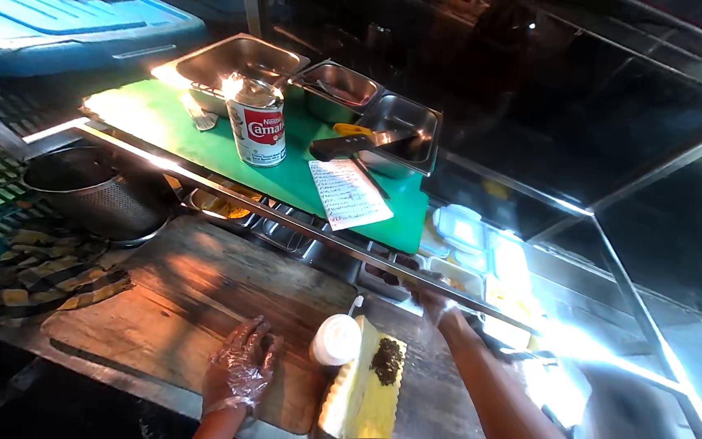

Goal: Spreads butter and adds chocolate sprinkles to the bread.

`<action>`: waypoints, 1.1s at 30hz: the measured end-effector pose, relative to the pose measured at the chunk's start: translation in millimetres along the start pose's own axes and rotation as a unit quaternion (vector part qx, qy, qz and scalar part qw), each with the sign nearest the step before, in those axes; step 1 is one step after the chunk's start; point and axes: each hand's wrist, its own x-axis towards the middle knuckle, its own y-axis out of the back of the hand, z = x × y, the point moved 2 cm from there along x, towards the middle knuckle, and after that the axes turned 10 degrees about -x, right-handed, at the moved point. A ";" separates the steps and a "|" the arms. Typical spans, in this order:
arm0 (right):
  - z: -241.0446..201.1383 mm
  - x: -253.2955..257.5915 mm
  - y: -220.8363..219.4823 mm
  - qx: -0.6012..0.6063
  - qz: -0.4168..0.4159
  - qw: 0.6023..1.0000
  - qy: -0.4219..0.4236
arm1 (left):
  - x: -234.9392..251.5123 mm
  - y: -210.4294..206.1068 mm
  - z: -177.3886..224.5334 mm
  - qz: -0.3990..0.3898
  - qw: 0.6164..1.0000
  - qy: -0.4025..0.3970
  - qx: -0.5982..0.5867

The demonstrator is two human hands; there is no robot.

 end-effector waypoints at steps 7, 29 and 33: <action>42.3 -138.6 -21.9 -0.113 -0.001 0.992 -0.057 | 0.6 -1.2 -2.3 -0.002 1.000 -0.006 0.001; 74.1 -216.6 -69.6 -0.215 0.170 0.948 0.164 | 1.3 -0.7 0.5 -0.010 1.000 0.009 -0.005; 50.3 -163.5 -44.4 -0.359 0.275 0.809 0.375 | 1.6 -1.0 -0.3 0.000 1.000 -0.001 -0.008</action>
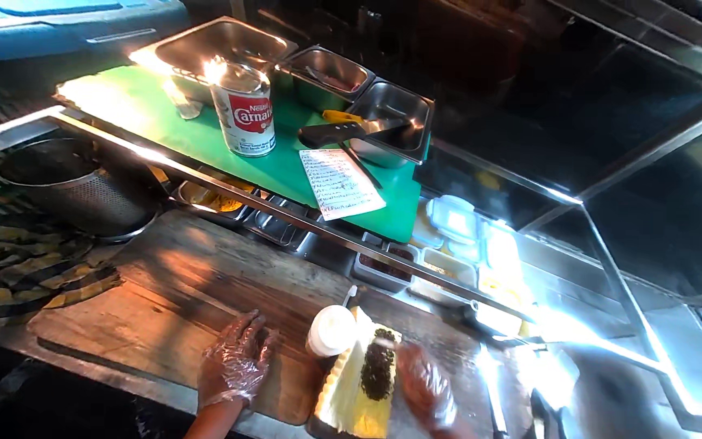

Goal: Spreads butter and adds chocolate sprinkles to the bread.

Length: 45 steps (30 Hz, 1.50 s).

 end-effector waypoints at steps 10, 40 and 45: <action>44.5 193.8 -101.9 0.060 -0.409 0.900 -0.141 | 0.1 1.5 1.1 0.024 1.000 -0.004 -0.004; 6.4 10.9 14.3 0.338 -0.303 0.770 -0.448 | 0.2 3.6 1.8 -0.018 1.000 0.002 0.005; -35.9 -56.4 29.2 0.109 -0.123 0.970 -0.181 | -0.1 2.3 1.3 -0.017 1.000 0.003 -0.007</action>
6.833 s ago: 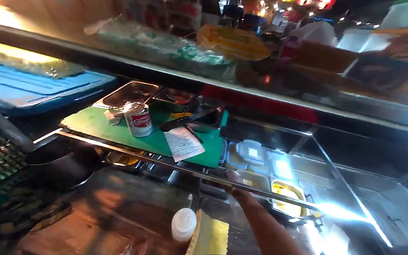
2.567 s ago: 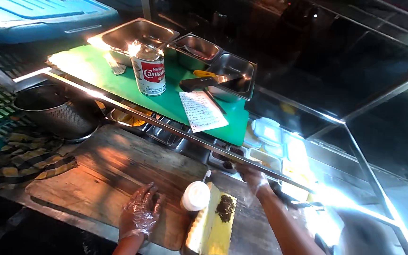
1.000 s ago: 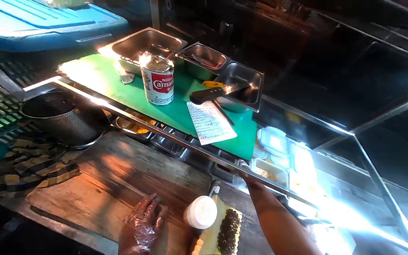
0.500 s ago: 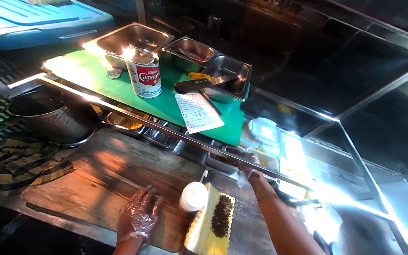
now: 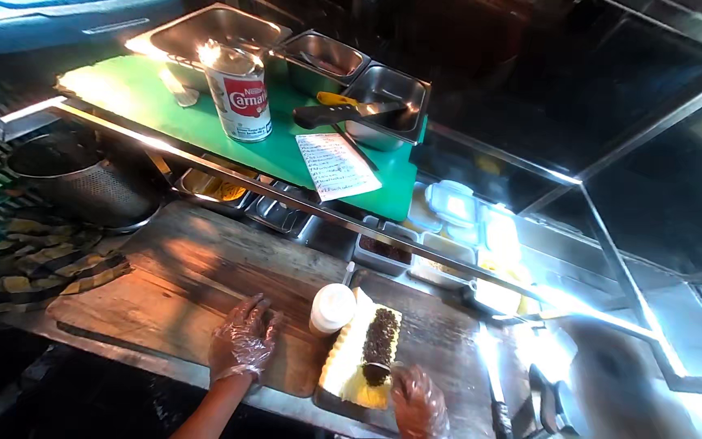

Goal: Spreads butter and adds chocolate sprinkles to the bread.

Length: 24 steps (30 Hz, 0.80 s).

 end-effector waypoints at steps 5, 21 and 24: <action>13.1 26.2 -2.0 0.056 -0.129 0.979 -0.150 | 0.0 -0.1 -0.4 0.009 1.000 -0.001 0.002; 5.5 -24.6 -1.2 0.184 -0.192 0.928 -0.262 | -0.4 -1.8 -0.8 0.009 1.000 -0.005 0.004; 5.8 -34.6 -3.8 0.083 -0.071 0.991 -0.080 | -0.3 -2.1 -1.3 0.014 1.000 -0.004 0.006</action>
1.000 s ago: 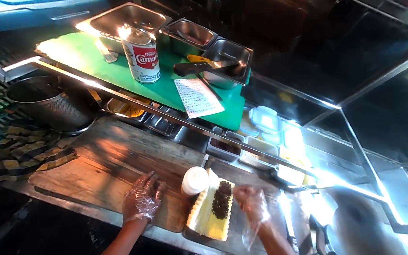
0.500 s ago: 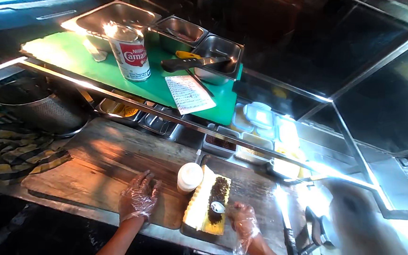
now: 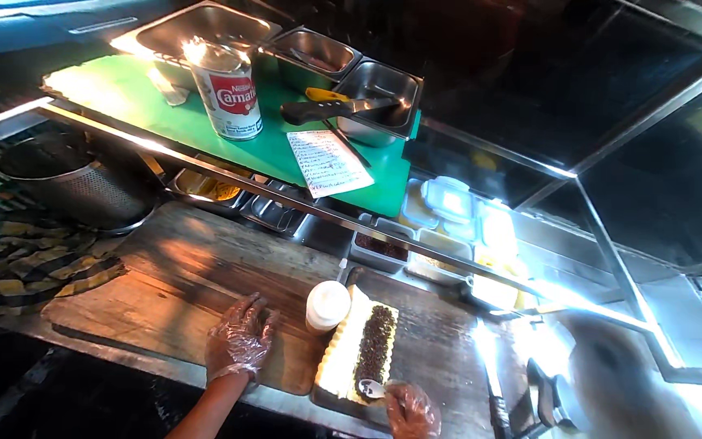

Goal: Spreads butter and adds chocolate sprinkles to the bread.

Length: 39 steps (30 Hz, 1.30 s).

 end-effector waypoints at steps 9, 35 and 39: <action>28.1 46.9 -17.2 -0.087 0.171 0.949 0.251 | 1.0 1.2 2.0 0.001 1.000 -0.004 0.002; 27.3 160.8 -0.3 -0.060 -0.059 0.978 0.192 | 1.4 0.6 0.4 0.008 1.000 -0.004 0.008; 15.4 171.5 10.4 -0.065 -0.158 0.980 0.099 | -0.2 -1.5 -1.4 0.006 1.000 -0.007 -0.002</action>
